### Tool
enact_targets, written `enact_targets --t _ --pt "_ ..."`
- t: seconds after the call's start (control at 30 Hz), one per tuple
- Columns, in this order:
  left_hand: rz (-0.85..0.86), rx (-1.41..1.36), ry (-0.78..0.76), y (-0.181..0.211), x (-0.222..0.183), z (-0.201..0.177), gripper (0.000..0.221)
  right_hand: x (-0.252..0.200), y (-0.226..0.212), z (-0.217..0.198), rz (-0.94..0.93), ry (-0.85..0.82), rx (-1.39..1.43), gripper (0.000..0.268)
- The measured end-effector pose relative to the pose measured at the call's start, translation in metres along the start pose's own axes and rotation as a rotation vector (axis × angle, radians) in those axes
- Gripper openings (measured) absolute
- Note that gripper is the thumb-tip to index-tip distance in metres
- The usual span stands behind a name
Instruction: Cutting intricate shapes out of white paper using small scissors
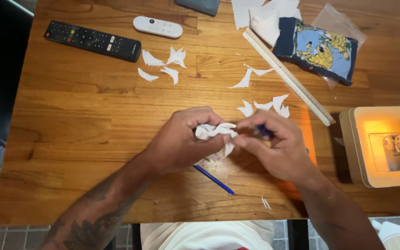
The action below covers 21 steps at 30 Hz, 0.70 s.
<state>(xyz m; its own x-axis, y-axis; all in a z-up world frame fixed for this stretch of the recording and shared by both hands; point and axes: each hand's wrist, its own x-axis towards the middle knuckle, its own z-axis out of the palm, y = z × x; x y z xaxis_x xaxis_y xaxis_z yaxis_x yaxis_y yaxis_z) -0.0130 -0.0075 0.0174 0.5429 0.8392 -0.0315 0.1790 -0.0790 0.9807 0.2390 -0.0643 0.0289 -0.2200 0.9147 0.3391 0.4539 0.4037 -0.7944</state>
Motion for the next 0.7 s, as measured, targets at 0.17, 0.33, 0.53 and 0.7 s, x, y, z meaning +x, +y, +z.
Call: enact_targets --t 0.17,0.33,0.53,0.7 --pt "0.206 0.005 0.010 -0.004 0.002 -0.004 0.014 0.003 0.005 -0.002 0.131 -0.070 0.031 0.011" --pt "0.343 0.051 0.001 -0.006 0.005 -0.009 0.024 0.006 -0.002 -0.005 -0.016 -0.025 -0.121 0.005" --pt "0.232 0.084 -0.017 -0.001 0.004 -0.011 0.016 0.002 0.000 -0.003 -0.164 0.068 -0.278 0.038" --pt "0.304 0.129 -0.070 -0.009 0.005 -0.001 0.028 0.005 -0.012 -0.001 0.018 -0.078 -0.057 0.030"
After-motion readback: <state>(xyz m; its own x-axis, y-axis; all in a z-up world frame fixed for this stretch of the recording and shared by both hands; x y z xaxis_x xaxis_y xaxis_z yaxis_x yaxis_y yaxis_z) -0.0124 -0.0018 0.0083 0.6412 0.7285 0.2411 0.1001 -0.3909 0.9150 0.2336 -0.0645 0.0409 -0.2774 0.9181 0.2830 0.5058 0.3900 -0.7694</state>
